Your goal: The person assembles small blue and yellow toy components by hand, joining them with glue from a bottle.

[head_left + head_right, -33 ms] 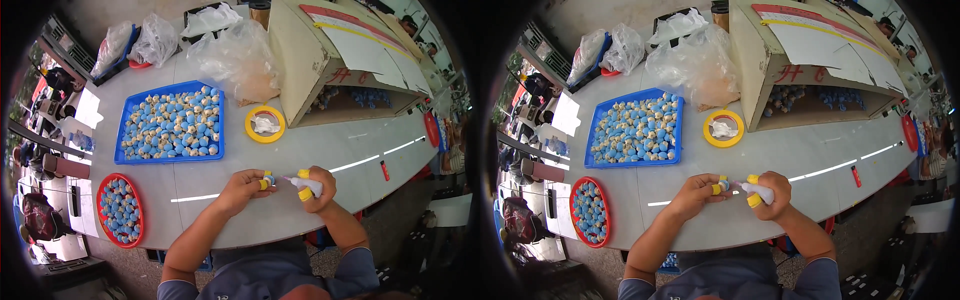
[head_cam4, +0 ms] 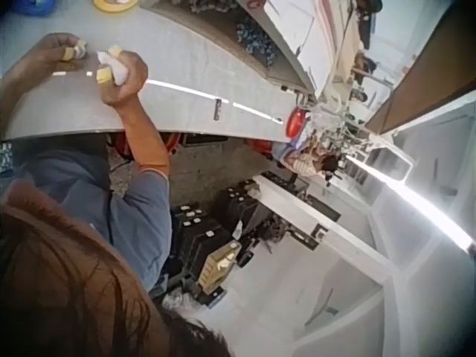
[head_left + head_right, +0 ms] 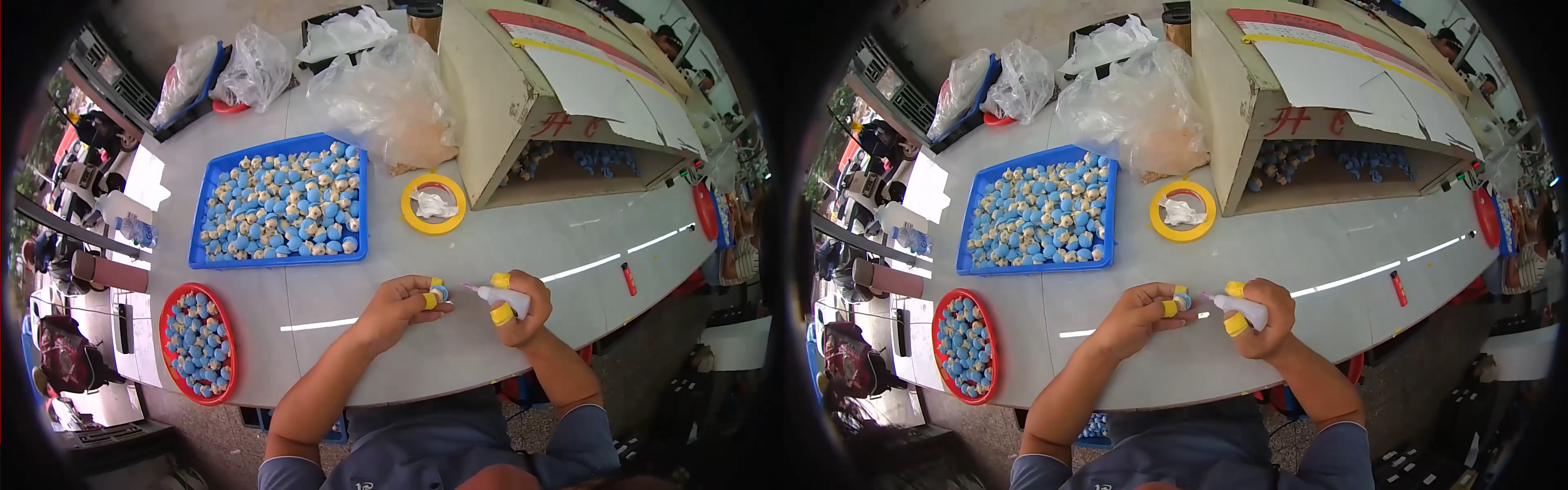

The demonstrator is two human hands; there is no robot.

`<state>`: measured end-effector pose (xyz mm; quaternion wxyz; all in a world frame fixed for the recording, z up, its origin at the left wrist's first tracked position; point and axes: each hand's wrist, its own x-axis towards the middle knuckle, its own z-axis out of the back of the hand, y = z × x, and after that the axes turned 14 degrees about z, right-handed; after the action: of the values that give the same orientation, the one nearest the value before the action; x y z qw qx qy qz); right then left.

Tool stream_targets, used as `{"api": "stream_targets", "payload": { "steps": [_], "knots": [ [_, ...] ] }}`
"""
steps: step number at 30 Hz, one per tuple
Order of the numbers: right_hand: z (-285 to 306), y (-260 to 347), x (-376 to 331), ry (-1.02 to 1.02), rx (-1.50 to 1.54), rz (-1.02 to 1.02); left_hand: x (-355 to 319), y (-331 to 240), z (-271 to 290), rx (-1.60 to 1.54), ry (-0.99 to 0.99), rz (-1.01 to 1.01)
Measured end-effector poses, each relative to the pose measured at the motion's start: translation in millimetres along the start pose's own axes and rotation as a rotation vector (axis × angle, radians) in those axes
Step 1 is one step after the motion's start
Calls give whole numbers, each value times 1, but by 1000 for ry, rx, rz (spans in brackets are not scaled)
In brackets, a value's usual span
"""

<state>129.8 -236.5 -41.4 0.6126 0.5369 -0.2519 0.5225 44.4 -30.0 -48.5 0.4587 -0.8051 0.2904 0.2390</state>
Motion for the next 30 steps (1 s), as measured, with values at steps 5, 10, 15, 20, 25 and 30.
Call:
{"api": "stream_targets", "payload": {
  "steps": [5, 10, 15, 20, 25, 30],
  "knots": [
    [21, 15, -12, -150, 131, -270, 4, 3, 4, -172, 73, -38],
    [68, 23, -21, -109, 158, -657, 4, 6, 9, -147, 137, -67],
    [132, 1, -35, -305, -45, -818, 8, 9, 10, -119, 133, -44],
    [229, -41, -53, -333, -579, -828, 3, 7, 4, -212, 163, -52],
    [329, -100, -115, -300, -868, -741, 6, 8, 0, -181, 172, -56],
    [346, -121, -142, -173, -1165, -945, 1, 7, 0, -132, 176, -35]
  ]
}}
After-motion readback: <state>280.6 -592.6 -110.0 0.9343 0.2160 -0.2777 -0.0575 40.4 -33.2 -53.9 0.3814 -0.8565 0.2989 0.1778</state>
